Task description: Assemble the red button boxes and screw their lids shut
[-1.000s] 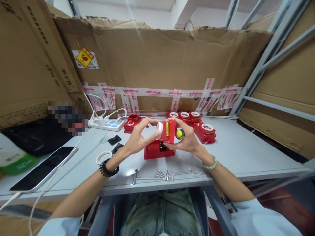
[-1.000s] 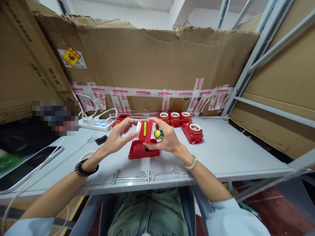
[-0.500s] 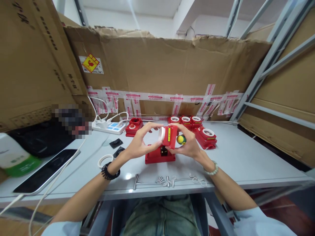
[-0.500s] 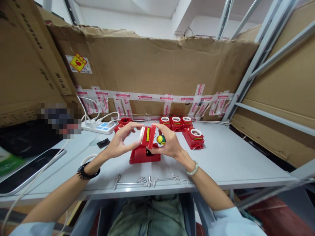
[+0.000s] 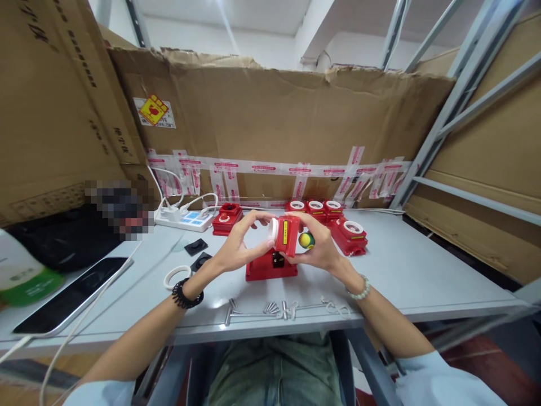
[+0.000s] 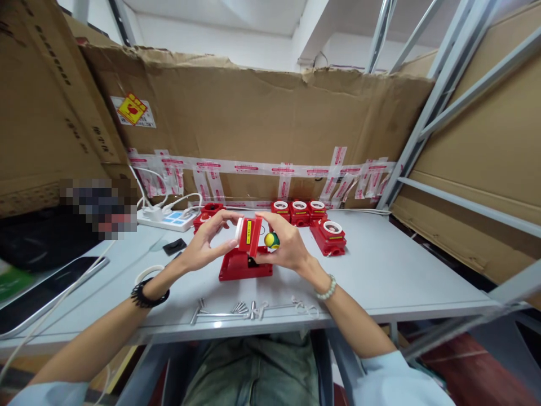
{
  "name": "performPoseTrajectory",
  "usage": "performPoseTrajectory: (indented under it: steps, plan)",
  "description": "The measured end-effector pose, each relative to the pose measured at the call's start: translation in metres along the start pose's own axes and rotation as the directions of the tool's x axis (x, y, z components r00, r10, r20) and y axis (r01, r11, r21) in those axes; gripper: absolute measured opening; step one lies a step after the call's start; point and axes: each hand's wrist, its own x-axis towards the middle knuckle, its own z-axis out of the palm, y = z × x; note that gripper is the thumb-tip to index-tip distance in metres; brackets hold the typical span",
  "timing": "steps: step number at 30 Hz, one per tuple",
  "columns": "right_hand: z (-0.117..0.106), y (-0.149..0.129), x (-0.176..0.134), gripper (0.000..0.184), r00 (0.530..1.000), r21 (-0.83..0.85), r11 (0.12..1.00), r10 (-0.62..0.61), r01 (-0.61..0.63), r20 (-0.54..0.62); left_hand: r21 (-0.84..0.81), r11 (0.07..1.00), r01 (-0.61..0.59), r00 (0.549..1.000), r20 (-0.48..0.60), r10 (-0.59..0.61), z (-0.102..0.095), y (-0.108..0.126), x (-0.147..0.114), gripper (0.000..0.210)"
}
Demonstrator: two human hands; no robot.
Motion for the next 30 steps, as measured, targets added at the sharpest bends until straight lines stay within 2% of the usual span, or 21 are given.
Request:
performPoseTrajectory:
  steps: [3,7,10,13,16,20,25,30]
  plan:
    - [0.0015,0.0005,-0.0005,0.076,1.0,-0.005,1.0,-0.009,0.009,-0.003,-0.007,1.0,0.024,0.999,-0.024,-0.024,0.0008,-0.0001,-0.0002,0.044]
    - [0.0022,0.001,-0.0011,0.074,1.0,0.007,1.0,-0.011,0.011,0.003,-0.031,0.998,0.061,0.997,-0.037,-0.062,0.0015,-0.0017,0.0004,0.031]
    - [0.0014,0.0019,-0.0013,0.073,1.0,0.011,1.0,0.0,0.0,0.014,-0.033,0.999,0.001,1.0,-0.021,-0.002,0.0008,-0.004,0.0008,0.032]
    - [0.0012,0.0026,-0.0014,0.074,0.999,0.011,0.999,0.029,-0.03,0.013,-0.041,0.998,-0.047,0.999,-0.017,0.046,0.0008,-0.0065,0.0006,0.043]
    - [0.0018,0.0025,-0.0012,0.074,0.999,0.006,0.999,0.038,-0.038,0.009,-0.065,0.998,0.005,1.0,-0.029,-0.007,0.0024,-0.0072,0.0002,0.044]
    - [0.002,0.002,-0.0006,0.075,1.0,-0.005,1.0,0.007,-0.007,0.026,-0.028,0.998,0.064,0.998,-0.023,-0.064,0.003,-0.0036,0.0002,0.029]
    - [0.0012,0.0017,-0.0007,0.076,0.999,0.001,0.999,0.047,-0.047,0.019,-0.022,1.0,-0.013,1.0,-0.008,0.013,0.0017,-0.0013,0.0005,0.044]
    - [0.002,0.0022,-0.0014,0.074,0.999,0.0,1.0,0.027,-0.027,0.021,-0.026,0.996,0.084,0.996,-0.031,-0.085,0.0026,-0.0042,0.0008,0.031]
